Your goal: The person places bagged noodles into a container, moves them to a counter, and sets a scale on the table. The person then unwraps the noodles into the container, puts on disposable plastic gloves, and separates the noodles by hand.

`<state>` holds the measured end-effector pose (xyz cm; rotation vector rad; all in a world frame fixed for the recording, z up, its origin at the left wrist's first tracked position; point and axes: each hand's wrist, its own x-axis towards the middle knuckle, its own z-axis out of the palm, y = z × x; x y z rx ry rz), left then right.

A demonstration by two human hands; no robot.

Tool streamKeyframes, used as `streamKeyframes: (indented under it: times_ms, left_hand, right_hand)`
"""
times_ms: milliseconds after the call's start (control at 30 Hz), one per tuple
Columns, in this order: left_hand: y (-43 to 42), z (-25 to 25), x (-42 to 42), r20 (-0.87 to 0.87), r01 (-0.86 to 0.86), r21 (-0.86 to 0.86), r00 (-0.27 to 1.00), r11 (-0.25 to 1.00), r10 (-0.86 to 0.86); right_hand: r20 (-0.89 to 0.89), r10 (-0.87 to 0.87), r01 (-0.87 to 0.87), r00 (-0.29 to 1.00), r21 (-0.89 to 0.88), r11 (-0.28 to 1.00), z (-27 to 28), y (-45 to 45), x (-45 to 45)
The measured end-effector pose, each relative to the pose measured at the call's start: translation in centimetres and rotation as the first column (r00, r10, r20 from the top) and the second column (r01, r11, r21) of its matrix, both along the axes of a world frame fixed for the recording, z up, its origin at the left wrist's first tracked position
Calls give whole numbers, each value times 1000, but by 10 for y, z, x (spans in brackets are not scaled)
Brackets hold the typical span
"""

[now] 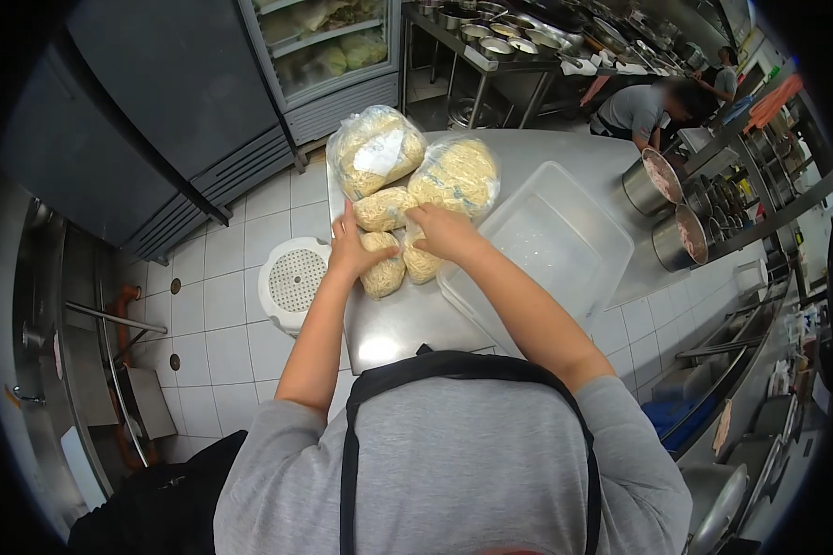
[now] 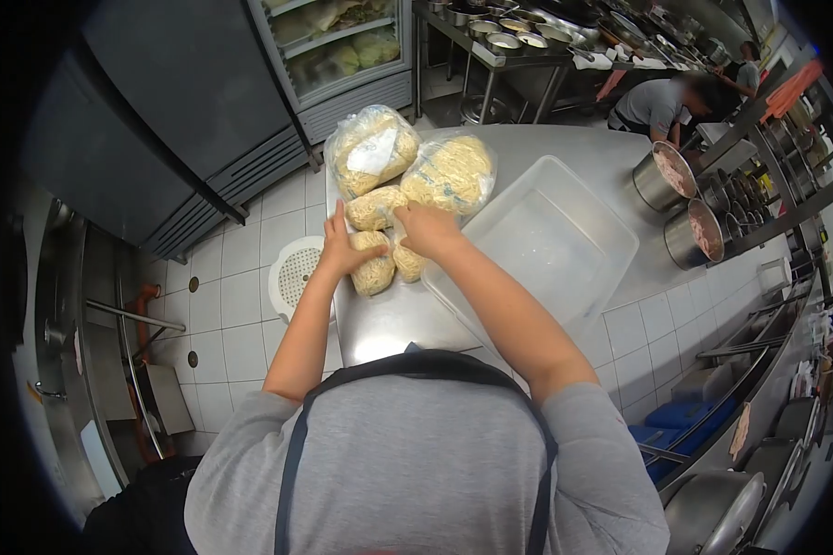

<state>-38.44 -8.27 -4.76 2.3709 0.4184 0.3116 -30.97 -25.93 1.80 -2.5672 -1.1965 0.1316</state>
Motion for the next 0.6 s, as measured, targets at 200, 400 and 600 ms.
streamKeyframes:
  times_ms: [200, 400, 600]
  left_hand:
    - [12, -8, -32, -210, 66, -225, 971, 972, -114]
    - [35, -11, -54, -266, -71, -451, 962, 890, -59]
    - [5, 77, -48, 58, 106, -930, 988, 351, -145]
  right_hand:
    - [-18, 92, -93, 996, -50, 994, -20, 25, 15]
    - [-318, 14, 155, 948, 501, 851, 8, 14, 7]
    - [-344, 84, 286, 935, 875, 391, 77, -48, -3]
